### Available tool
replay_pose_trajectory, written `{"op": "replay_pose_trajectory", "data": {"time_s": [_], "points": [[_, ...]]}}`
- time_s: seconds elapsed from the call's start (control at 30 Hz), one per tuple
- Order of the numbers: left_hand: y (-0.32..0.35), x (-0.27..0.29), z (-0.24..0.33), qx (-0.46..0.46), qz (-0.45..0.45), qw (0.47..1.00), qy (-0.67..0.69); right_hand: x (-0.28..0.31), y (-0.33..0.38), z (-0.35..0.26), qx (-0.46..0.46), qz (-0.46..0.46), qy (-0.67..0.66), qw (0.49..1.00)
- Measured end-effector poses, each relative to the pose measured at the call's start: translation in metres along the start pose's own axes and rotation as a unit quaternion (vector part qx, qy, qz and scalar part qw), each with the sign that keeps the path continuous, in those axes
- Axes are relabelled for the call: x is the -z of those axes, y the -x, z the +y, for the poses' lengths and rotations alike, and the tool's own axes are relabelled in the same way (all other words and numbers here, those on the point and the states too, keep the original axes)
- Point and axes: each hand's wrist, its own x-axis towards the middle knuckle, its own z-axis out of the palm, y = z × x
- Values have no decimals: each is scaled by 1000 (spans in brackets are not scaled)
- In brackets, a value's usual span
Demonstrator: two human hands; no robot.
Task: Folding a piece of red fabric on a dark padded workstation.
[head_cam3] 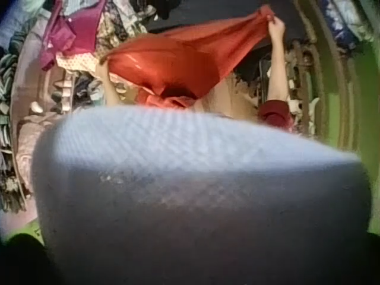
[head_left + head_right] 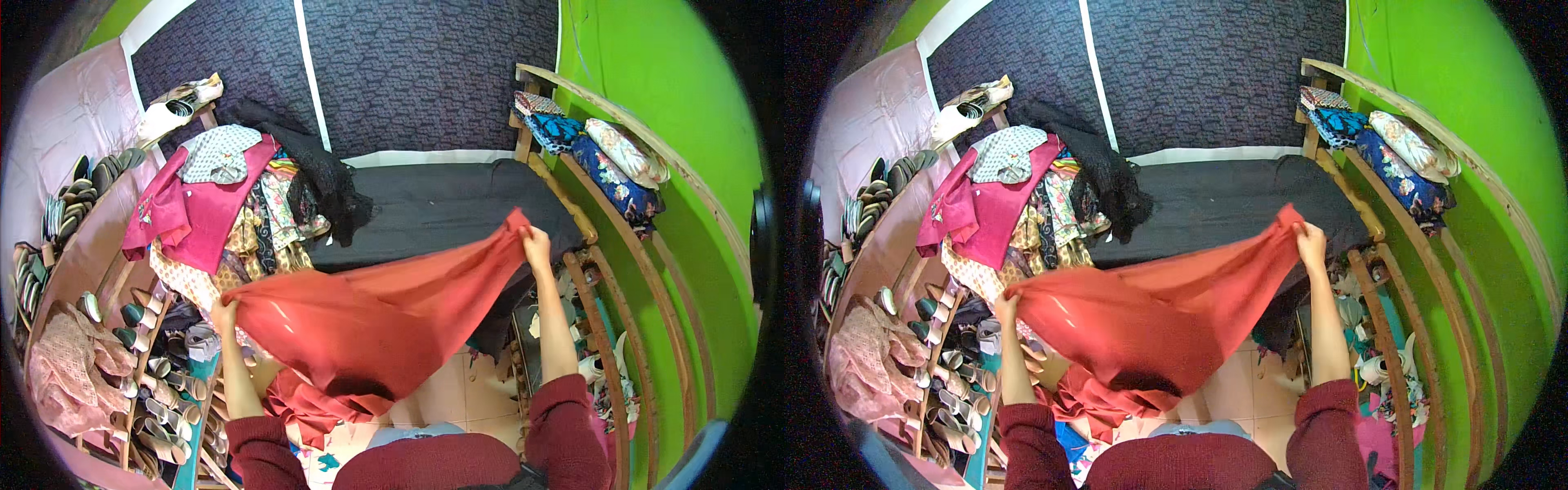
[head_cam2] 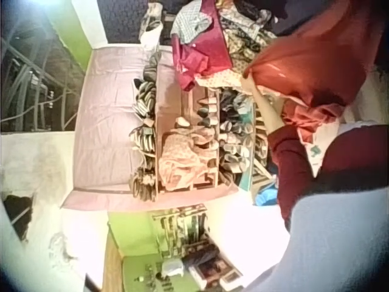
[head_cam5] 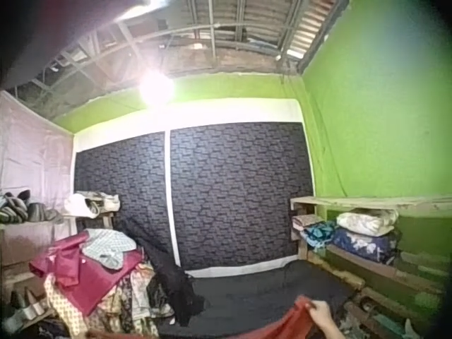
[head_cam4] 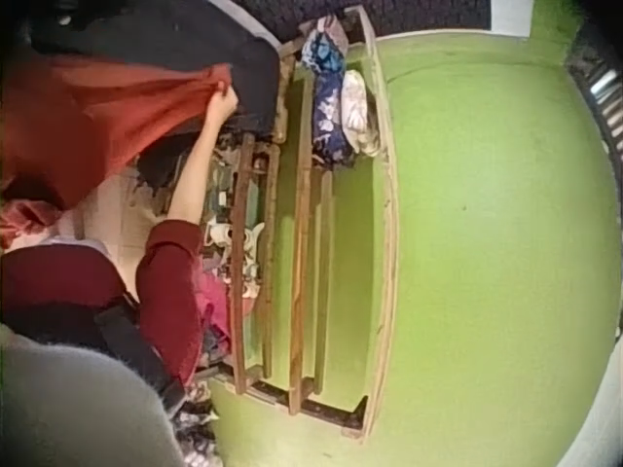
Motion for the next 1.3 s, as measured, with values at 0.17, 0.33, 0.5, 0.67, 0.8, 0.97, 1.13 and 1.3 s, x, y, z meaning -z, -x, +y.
{"op": "replay_pose_trajectory", "data": {"time_s": [0.17, 0.33, 0.5, 0.67, 0.8, 0.97, 1.13, 1.3], "points": [[1, -8, 27, 55, 39, 996, -63, -4, 2, -20, 45, -36, -48, 997], [80, -32, 194, -276, -49, 960, -9, -41, 76, -116, 145, -216, -80, 962], [151, -43, 306, -411, -389, 806, 173, -69, 131, -186, 195, -307, -114, 924], [171, -50, 286, -324, -359, 855, 187, -69, 144, -180, 71, -261, -147, 952], [191, -44, 288, -292, -243, 892, 247, -87, 168, -161, -2, -306, -309, 901], [163, 3, 291, -321, -130, 900, 266, -106, 186, -127, 7, -503, -317, 804], [108, 67, 306, -416, 33, 883, 215, -159, 244, -72, 63, -560, -183, 806], [58, 135, 289, -376, 167, 902, 127, -176, 283, -33, 22, -463, -159, 872]]}}
